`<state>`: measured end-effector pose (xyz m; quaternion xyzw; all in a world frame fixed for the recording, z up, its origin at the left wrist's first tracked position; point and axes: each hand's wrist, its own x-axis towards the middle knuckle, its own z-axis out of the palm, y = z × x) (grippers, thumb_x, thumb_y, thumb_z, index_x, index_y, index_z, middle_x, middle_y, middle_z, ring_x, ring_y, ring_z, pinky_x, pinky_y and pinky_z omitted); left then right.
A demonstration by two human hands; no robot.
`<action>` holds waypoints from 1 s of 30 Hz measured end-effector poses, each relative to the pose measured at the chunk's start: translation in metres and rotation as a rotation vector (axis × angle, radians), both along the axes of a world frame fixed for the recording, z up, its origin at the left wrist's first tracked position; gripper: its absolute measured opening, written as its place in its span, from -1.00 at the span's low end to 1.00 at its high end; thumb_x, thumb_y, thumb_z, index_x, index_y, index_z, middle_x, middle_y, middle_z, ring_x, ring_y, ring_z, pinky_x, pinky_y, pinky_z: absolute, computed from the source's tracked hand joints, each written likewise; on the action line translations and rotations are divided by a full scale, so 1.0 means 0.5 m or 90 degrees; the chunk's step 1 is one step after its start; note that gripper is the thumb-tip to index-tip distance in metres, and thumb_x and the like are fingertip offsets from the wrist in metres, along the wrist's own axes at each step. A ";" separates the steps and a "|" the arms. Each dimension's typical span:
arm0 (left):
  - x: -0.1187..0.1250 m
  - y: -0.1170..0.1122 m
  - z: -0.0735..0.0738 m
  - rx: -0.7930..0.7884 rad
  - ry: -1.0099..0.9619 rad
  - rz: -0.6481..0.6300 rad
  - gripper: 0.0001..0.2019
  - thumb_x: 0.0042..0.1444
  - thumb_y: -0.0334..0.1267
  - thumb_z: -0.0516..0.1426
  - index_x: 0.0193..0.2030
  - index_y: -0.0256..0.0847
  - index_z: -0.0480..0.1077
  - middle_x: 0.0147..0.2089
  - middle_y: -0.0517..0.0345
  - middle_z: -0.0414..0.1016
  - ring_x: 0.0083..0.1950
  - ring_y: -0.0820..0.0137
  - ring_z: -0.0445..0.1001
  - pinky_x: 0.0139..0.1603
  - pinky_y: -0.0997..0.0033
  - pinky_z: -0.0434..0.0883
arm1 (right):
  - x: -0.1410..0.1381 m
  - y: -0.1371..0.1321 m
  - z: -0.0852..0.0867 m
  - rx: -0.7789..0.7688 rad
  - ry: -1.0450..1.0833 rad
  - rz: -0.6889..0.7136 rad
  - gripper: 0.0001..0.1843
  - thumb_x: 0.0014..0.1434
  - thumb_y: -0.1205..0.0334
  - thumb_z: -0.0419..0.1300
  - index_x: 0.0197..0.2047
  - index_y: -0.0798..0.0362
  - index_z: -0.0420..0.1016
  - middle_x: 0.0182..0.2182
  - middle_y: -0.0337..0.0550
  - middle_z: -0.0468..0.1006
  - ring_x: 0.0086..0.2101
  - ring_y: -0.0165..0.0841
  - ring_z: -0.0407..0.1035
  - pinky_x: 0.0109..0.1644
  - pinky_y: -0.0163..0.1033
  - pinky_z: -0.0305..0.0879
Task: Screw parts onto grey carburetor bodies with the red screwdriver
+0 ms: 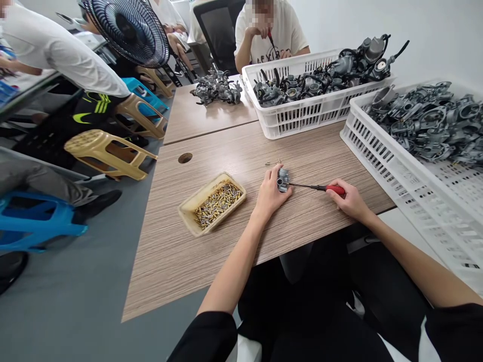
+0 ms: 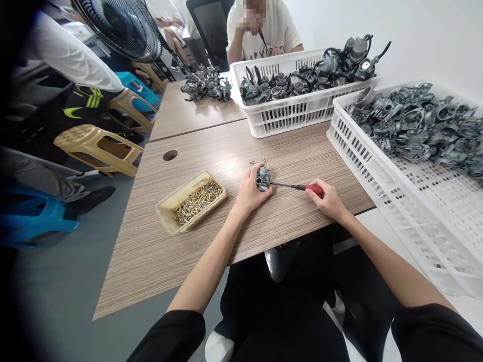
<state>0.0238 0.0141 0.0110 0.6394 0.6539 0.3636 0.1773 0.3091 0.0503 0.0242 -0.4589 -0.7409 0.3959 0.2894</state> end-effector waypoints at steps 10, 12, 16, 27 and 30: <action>0.000 -0.001 0.001 -0.006 0.000 -0.002 -0.23 0.14 -0.23 0.31 0.47 -0.03 0.18 0.36 -0.10 0.37 0.31 0.00 0.50 0.31 -0.03 0.52 | -0.002 0.000 0.003 0.002 0.003 -0.004 -0.58 0.35 -0.24 0.26 -0.21 -0.04 0.49 -0.42 -0.19 0.44 -0.47 -0.29 0.32 -0.45 -0.19 0.33; 0.000 -0.001 0.001 -0.006 0.001 -0.001 -0.24 0.15 -0.23 0.31 0.48 -0.03 0.18 0.36 -0.10 0.38 0.32 0.00 0.50 0.31 -0.03 0.52 | -0.002 -0.001 0.004 0.001 0.003 -0.004 -0.58 0.35 -0.24 0.26 -0.21 -0.04 0.49 -0.42 -0.19 0.43 -0.48 -0.29 0.32 -0.45 -0.19 0.33; 0.000 -0.001 0.001 -0.006 0.007 -0.002 -0.24 0.15 -0.24 0.31 0.48 -0.04 0.18 0.35 -0.10 0.38 0.33 -0.01 0.49 0.31 -0.04 0.52 | -0.002 -0.002 0.010 -0.001 -0.002 -0.002 -0.61 0.36 -0.21 0.26 -0.21 -0.03 0.48 -0.40 -0.18 0.46 -0.47 -0.29 0.34 -0.45 -0.20 0.31; 0.001 -0.001 0.001 -0.004 0.007 -0.002 -0.24 0.16 -0.24 0.31 0.47 -0.04 0.18 0.34 -0.10 0.38 0.34 -0.01 0.48 0.33 -0.07 0.51 | -0.003 -0.002 0.007 -0.002 0.001 -0.012 -0.58 0.33 -0.25 0.28 -0.22 -0.04 0.47 -0.44 -0.20 0.46 -0.50 -0.29 0.35 -0.46 -0.20 0.31; 0.001 -0.001 0.001 0.000 0.008 -0.003 -0.25 0.16 -0.24 0.31 0.47 -0.05 0.18 0.34 -0.11 0.38 0.34 -0.01 0.48 0.34 -0.06 0.51 | -0.002 -0.001 0.004 -0.003 0.004 -0.013 -0.59 0.33 -0.23 0.28 -0.21 -0.04 0.47 -0.45 -0.21 0.45 -0.51 -0.30 0.34 -0.47 -0.20 0.30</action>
